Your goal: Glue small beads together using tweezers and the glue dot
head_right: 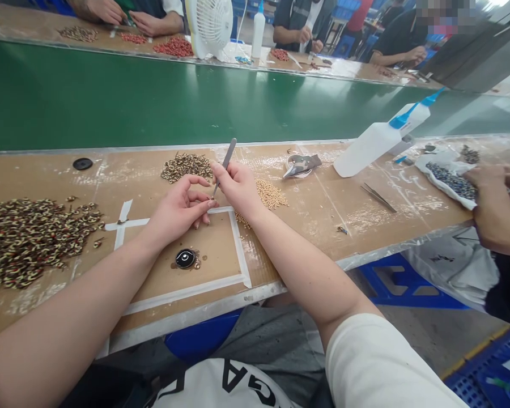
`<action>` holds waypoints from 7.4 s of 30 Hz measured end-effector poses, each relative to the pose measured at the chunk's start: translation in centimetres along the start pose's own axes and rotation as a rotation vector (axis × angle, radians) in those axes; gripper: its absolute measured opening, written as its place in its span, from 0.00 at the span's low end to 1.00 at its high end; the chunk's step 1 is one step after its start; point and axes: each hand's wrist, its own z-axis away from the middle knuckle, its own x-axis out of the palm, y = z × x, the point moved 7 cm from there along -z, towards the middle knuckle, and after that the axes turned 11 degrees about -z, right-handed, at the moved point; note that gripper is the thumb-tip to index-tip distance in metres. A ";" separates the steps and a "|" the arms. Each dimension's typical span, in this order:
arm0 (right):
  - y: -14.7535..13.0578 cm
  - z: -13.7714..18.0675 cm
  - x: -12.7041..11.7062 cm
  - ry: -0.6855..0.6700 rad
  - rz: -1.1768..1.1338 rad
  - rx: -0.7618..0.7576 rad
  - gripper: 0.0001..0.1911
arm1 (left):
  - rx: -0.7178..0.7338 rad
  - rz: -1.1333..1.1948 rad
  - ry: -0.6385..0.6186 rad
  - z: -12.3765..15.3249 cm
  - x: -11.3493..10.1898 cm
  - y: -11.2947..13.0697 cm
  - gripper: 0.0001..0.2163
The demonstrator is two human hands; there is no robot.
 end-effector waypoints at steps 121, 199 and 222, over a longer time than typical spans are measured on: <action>-3.1 0.3 0.9 -0.151 -0.268 -0.113 0.28 | -0.129 0.561 -0.163 0.2 0.0 0.8 0.09; -1.7 0.6 2.6 -0.204 -0.520 0.123 0.28 | -0.195 0.738 -0.383 1.4 0.8 1.5 0.15; -1.9 1.1 2.3 -0.172 -0.450 0.061 0.25 | -0.165 0.678 -0.423 1.7 0.8 0.9 0.16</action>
